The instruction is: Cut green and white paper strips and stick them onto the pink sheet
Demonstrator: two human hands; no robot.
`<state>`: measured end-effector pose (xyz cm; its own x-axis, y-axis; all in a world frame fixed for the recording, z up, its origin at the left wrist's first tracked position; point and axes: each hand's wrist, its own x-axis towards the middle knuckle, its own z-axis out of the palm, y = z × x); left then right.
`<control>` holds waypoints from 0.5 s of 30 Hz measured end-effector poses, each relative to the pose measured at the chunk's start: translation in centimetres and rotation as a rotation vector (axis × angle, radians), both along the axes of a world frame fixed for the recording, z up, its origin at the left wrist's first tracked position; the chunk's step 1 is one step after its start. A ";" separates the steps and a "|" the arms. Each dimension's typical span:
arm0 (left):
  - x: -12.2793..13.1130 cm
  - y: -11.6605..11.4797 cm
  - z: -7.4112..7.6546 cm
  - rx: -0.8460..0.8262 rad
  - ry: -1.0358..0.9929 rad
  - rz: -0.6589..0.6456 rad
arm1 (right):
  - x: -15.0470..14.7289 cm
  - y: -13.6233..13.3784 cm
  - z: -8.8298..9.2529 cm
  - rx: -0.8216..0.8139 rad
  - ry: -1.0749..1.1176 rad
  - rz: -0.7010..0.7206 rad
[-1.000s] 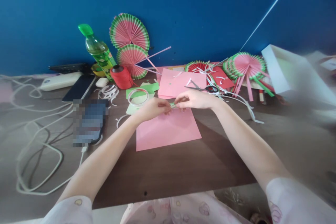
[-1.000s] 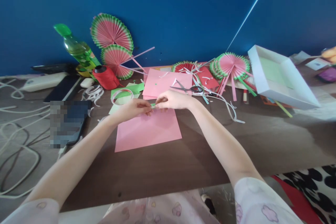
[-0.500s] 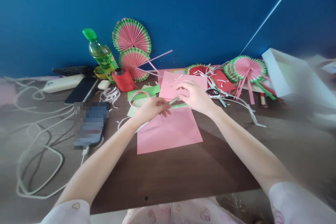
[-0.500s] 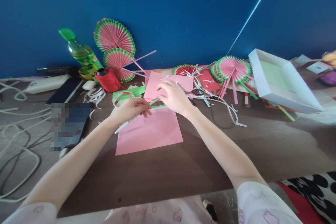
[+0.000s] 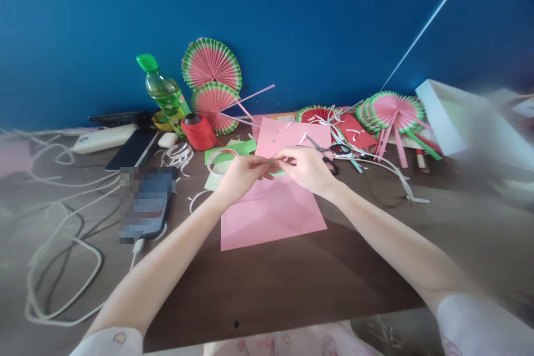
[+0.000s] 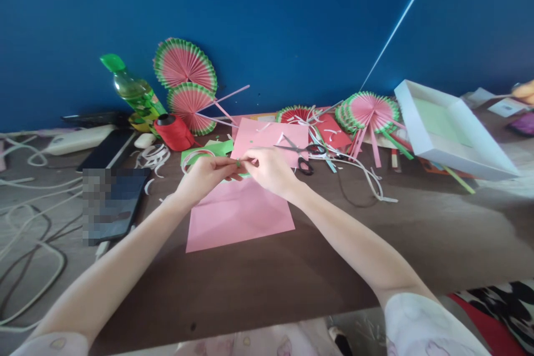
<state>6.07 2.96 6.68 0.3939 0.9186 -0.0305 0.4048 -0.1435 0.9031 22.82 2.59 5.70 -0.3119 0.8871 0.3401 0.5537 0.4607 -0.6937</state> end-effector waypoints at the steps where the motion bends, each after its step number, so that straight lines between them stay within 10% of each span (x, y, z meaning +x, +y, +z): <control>1: 0.0 -0.1 0.0 0.014 0.008 0.005 | 0.0 0.0 0.1 -0.011 0.013 0.004; 15: 0.1 -0.7 0.5 0.177 0.183 0.029 | -0.3 -0.4 0.3 0.070 -0.029 0.004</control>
